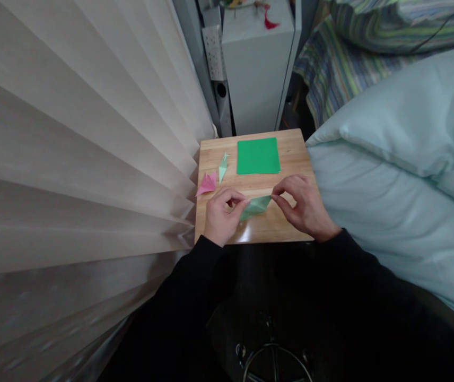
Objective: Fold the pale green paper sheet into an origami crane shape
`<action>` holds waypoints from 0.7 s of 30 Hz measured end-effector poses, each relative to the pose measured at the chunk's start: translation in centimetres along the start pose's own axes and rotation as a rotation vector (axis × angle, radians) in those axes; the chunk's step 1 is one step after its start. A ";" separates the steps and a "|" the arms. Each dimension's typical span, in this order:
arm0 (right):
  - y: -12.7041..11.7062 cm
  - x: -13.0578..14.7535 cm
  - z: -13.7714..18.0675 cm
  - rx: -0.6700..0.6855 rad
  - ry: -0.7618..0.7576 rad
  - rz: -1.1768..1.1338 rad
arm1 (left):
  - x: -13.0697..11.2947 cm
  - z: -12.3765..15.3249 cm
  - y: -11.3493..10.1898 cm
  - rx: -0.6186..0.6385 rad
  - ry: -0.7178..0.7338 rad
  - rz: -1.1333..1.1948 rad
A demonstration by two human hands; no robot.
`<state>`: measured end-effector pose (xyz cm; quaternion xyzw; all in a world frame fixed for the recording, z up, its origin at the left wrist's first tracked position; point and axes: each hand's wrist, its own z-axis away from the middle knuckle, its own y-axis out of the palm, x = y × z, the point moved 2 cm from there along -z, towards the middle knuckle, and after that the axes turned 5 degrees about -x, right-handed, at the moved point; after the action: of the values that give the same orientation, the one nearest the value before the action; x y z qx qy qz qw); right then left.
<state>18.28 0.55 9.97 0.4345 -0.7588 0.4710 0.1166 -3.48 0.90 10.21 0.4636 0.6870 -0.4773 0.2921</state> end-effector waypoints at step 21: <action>0.3 0.4 -0.4 -0.044 0.095 -0.201 | 2.3 0.1 0.7 0.153 -0.412 0.327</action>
<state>17.73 0.70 10.23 0.4826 -0.7152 0.4605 0.2086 -3.78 1.67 7.95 0.4822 0.4911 -0.5584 0.4631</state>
